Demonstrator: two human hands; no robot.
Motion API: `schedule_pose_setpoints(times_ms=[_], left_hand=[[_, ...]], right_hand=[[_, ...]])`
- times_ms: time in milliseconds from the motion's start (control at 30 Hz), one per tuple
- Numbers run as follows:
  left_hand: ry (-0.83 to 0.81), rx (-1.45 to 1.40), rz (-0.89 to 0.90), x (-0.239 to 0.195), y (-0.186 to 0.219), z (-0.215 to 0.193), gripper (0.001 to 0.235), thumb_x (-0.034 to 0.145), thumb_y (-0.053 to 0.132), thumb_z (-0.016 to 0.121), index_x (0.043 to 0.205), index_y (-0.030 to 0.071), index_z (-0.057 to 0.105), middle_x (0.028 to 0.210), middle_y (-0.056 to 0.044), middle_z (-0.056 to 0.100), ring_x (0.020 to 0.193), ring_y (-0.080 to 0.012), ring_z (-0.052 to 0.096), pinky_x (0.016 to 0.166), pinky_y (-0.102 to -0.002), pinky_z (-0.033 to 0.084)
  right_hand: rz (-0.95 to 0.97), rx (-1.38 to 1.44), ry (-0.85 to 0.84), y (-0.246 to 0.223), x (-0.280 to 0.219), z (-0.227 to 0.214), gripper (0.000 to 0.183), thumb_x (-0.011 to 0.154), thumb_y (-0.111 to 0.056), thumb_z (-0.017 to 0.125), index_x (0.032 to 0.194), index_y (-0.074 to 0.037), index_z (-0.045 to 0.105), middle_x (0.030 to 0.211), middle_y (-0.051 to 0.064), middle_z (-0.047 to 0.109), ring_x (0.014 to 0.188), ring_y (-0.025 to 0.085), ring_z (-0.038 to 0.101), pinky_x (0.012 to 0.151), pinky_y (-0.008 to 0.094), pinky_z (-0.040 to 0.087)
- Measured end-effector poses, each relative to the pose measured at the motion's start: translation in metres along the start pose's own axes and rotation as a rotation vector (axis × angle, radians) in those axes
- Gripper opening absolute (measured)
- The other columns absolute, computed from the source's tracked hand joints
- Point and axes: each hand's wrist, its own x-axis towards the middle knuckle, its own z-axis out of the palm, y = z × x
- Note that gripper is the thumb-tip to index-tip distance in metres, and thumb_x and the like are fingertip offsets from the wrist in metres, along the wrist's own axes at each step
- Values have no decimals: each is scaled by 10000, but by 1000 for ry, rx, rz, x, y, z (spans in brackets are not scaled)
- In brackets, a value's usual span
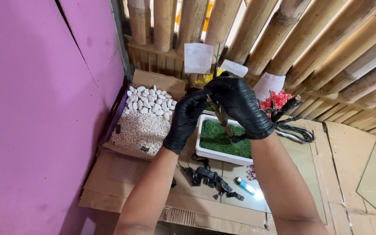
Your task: The person wraps black electrical tape around the branches of a small artificial bonsai tree. They tear off pieces of tape, wrap them around the stems, and smooth them down with their gloved hands.
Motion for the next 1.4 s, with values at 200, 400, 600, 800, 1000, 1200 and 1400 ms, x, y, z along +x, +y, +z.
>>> schedule_pose_setpoints(times_ms=[200, 400, 600, 800, 1000, 1200, 1400], left_hand=[[-158, 240, 117, 9, 29, -2, 350, 845, -120, 782, 1170, 3, 735, 1135, -125, 688, 1105, -225, 677, 983, -391, 586], [-228, 500, 214, 13, 49, 10, 306, 880, 75, 799, 1181, 116, 758, 1014, 9, 658, 926, -102, 540, 933, -295, 505], [-221, 478, 217, 15, 42, 6, 311, 853, 80, 824, 1157, 119, 767, 981, 8, 664, 907, -99, 542, 922, -301, 506], [-175, 413, 128, 14, 36, -2, 267, 830, 32, 841, 1077, 94, 761, 946, 3, 677, 910, -101, 578, 930, -307, 514], [-143, 542, 99, 11, 38, 0, 163, 845, 43, 839, 976, 102, 763, 888, -23, 628, 890, -129, 593, 911, -349, 507], [-221, 581, 216, 13, 35, -10, 170, 851, 15, 829, 980, 97, 756, 941, -48, 681, 934, -205, 661, 913, -369, 537], [-281, 622, 285, 16, 40, -11, 120, 900, 30, 792, 994, 69, 729, 970, -108, 677, 975, -329, 675, 928, -446, 536]], right_hand=[[15, 230, 75, -10, -3, 6, 121, 852, -44, 836, 952, -73, 775, 936, 121, 656, 998, 203, 600, 881, 357, 512], [14, 252, 190, -7, -11, 12, 325, 873, -26, 849, 1123, -113, 660, 914, 20, 570, 804, 132, 609, 703, 283, 562], [-7, 269, 245, 25, -8, 20, 290, 849, 7, 855, 815, -89, 584, 877, 44, 613, 804, 197, 673, 694, 292, 570], [-43, 234, 196, 18, -15, 18, 90, 873, -76, 850, 912, -81, 769, 1016, 144, 702, 883, 241, 671, 755, 370, 578], [-73, 263, 125, -5, -33, 18, 246, 1047, -182, 631, 1202, -24, 739, 1301, 249, 626, 1294, 419, 545, 1080, 571, 446], [-176, -125, 747, -10, -118, 73, 251, 1009, -205, 549, 1170, -29, 628, 1204, 152, 522, 1205, 342, 489, 1130, 468, 325], [190, 615, 516, -11, -111, 124, 322, 1039, -108, 560, 1333, 23, 570, 1300, 213, 629, 1317, 294, 542, 1106, 491, 442]])
